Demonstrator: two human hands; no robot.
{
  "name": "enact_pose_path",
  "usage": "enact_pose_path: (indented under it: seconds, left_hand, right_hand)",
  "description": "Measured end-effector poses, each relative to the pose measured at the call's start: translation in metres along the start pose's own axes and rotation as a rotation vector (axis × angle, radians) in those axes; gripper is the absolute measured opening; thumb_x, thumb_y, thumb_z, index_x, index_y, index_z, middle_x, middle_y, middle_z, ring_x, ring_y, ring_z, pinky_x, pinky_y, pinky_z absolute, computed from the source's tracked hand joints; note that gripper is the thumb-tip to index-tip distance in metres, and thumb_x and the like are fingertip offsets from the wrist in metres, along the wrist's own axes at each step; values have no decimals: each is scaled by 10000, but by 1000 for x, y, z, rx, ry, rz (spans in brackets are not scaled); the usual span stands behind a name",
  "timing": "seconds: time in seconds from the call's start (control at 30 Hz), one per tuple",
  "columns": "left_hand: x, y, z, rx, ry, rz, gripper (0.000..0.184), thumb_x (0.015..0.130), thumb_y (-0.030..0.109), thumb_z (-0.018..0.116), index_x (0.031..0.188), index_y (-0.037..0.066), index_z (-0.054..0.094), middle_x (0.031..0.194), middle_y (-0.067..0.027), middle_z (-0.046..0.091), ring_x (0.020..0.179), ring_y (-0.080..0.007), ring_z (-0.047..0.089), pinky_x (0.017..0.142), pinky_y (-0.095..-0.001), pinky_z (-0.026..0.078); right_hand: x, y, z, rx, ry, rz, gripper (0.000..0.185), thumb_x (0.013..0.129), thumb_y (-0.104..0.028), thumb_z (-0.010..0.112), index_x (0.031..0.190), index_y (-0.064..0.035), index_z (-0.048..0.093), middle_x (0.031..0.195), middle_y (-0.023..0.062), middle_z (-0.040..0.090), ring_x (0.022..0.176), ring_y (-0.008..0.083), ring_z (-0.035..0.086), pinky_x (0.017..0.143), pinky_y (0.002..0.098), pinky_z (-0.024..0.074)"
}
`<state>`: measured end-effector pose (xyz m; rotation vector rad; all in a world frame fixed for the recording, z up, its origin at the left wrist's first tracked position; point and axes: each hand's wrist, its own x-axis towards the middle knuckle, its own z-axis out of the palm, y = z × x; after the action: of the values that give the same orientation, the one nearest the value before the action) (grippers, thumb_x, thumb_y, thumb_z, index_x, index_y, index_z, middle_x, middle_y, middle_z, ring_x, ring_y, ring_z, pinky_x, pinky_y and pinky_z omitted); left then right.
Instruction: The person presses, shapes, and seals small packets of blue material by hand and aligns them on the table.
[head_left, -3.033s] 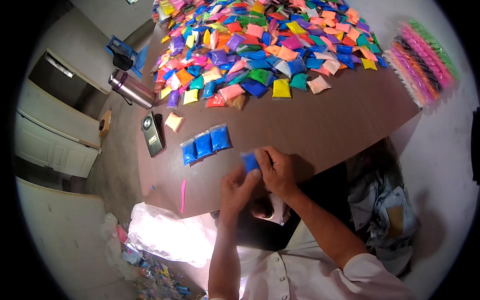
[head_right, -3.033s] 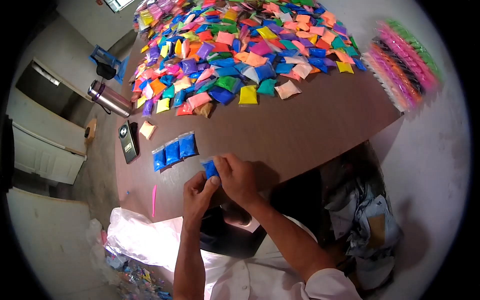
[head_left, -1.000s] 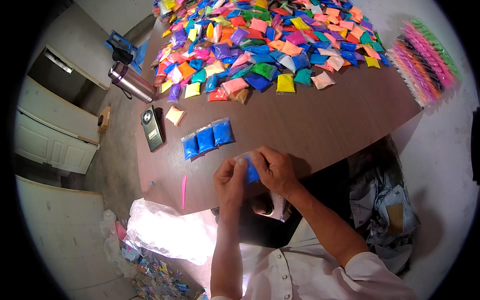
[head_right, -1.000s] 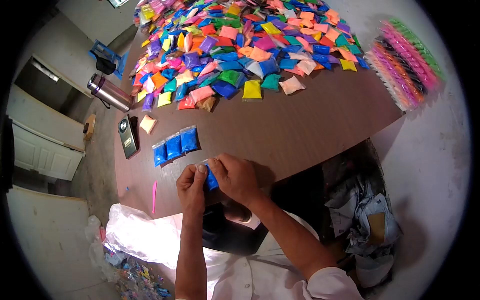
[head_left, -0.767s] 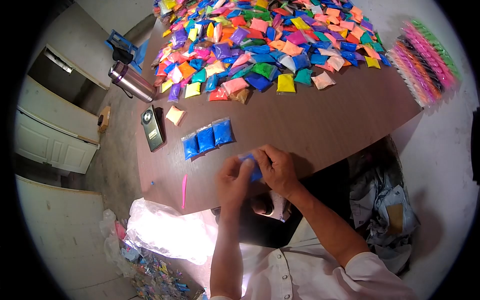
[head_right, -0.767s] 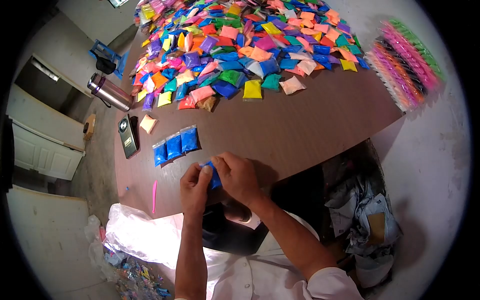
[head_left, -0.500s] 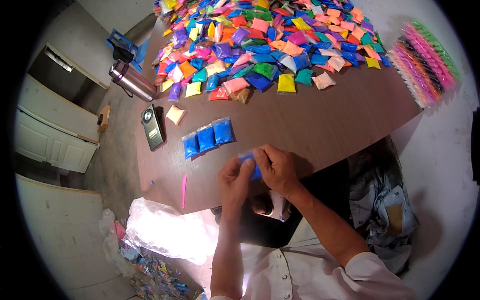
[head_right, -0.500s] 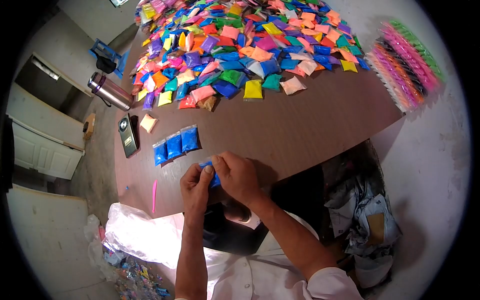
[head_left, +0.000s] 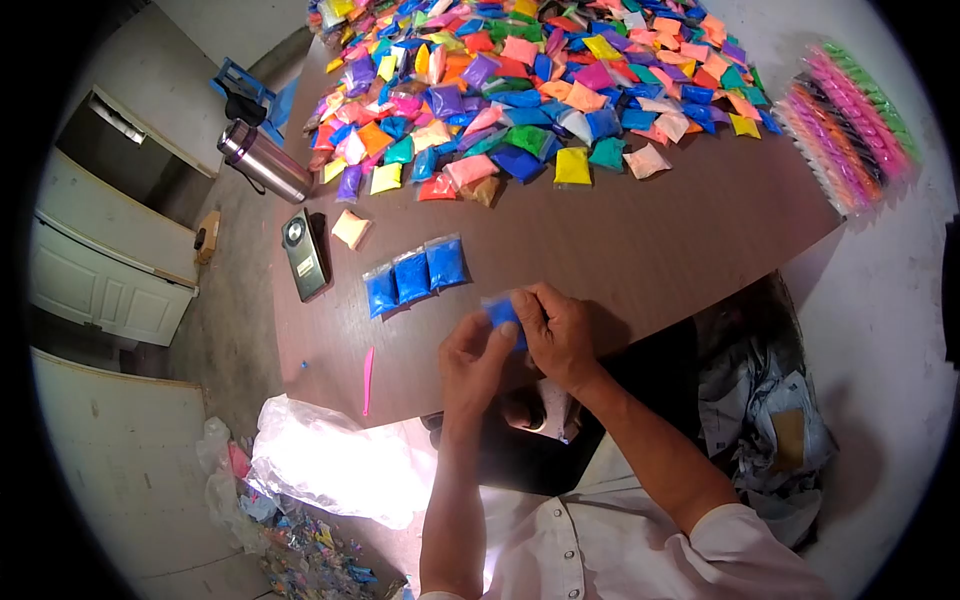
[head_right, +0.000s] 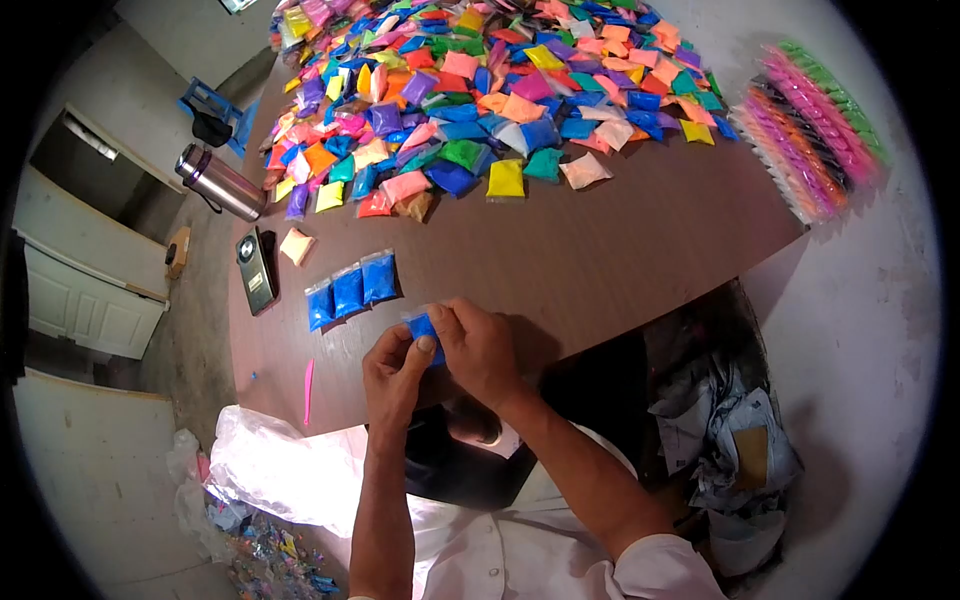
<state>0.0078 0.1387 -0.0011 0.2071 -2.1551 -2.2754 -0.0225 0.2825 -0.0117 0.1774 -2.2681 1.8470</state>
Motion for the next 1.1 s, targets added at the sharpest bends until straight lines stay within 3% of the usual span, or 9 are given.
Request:
enact_pose_path:
  seconds: [0.1, 0.3, 0.5, 0.57, 0.67, 0.9, 1.0, 1.1]
  left_hand:
    - [1, -3, -1, -24, -5, 48, 232, 1024, 193, 748, 1149, -3, 728, 1011, -30, 745, 914, -87, 654, 861, -253, 517]
    - [3, -9, -7, -45, -29, 77, 192, 1019, 156, 753, 1131, 3, 726, 1016, -30, 748, 926, -85, 661, 852, -245, 515]
    - [0, 3, -2, 44, -36, 6, 244, 999, 149, 773, 1172, -13, 715, 1040, -45, 755, 952, -106, 687, 883, -267, 550]
    - [0, 5, -1, 17, -55, -21, 308, 955, 84, 779, 1229, -39, 715, 1107, -81, 764, 1001, -130, 699, 915, -295, 559]
    - [-1, 4, 0, 17, -49, 11, 274, 995, 142, 775, 1204, -21, 707, 1060, -58, 761, 971, -121, 705, 895, -269, 561]
    - [4, -4, -7, -40, -54, 61, 266, 998, 152, 774, 1193, -18, 714, 1045, -49, 759, 956, -113, 693, 883, -261, 550]
    - [2, 9, -3, 70, -28, 39, 274, 995, 145, 765, 1204, -24, 712, 1061, -52, 756, 967, -115, 686, 886, -270, 546]
    - [1, 14, 2, 33, -49, -10, 299, 957, 80, 741, 1231, -38, 713, 1122, -84, 749, 1013, -137, 689, 910, -295, 552]
  right_hand:
    - [0, -3, 1, -19, -4, -18, 344, 1091, -335, 606, 984, -20, 696, 843, 214, 715, 783, 392, 732, 669, 428, 554]
    - [0, -3, 0, -29, -25, -39, 350, 1094, -339, 600, 989, -21, 699, 859, 206, 728, 792, 394, 733, 676, 435, 557]
    - [0, 3, 3, 43, 16, 27, 344, 1093, -335, 607, 1002, -18, 708, 865, 209, 729, 795, 381, 736, 687, 421, 562]
    - [1, 4, 3, 55, 39, 17, 346, 1092, -337, 609, 1005, -17, 709, 864, 209, 727, 794, 378, 736, 690, 418, 563]
    - [2, 2, 1, 36, 31, 15, 355, 1095, -341, 600, 988, -17, 699, 855, 206, 723, 778, 377, 728, 682, 423, 557]
    - [3, -4, 0, -29, -35, -11, 365, 1086, -368, 603, 960, -31, 662, 834, 222, 703, 784, 427, 708, 653, 453, 533]
    - [3, -4, -2, -61, -37, -15, 371, 1081, -382, 607, 941, -41, 652, 806, 219, 695, 766, 438, 696, 639, 463, 527]
    - [3, -1, -5, -122, -9, 0, 384, 1076, -397, 607, 926, -47, 652, 759, 207, 684, 724, 438, 686, 616, 470, 517]
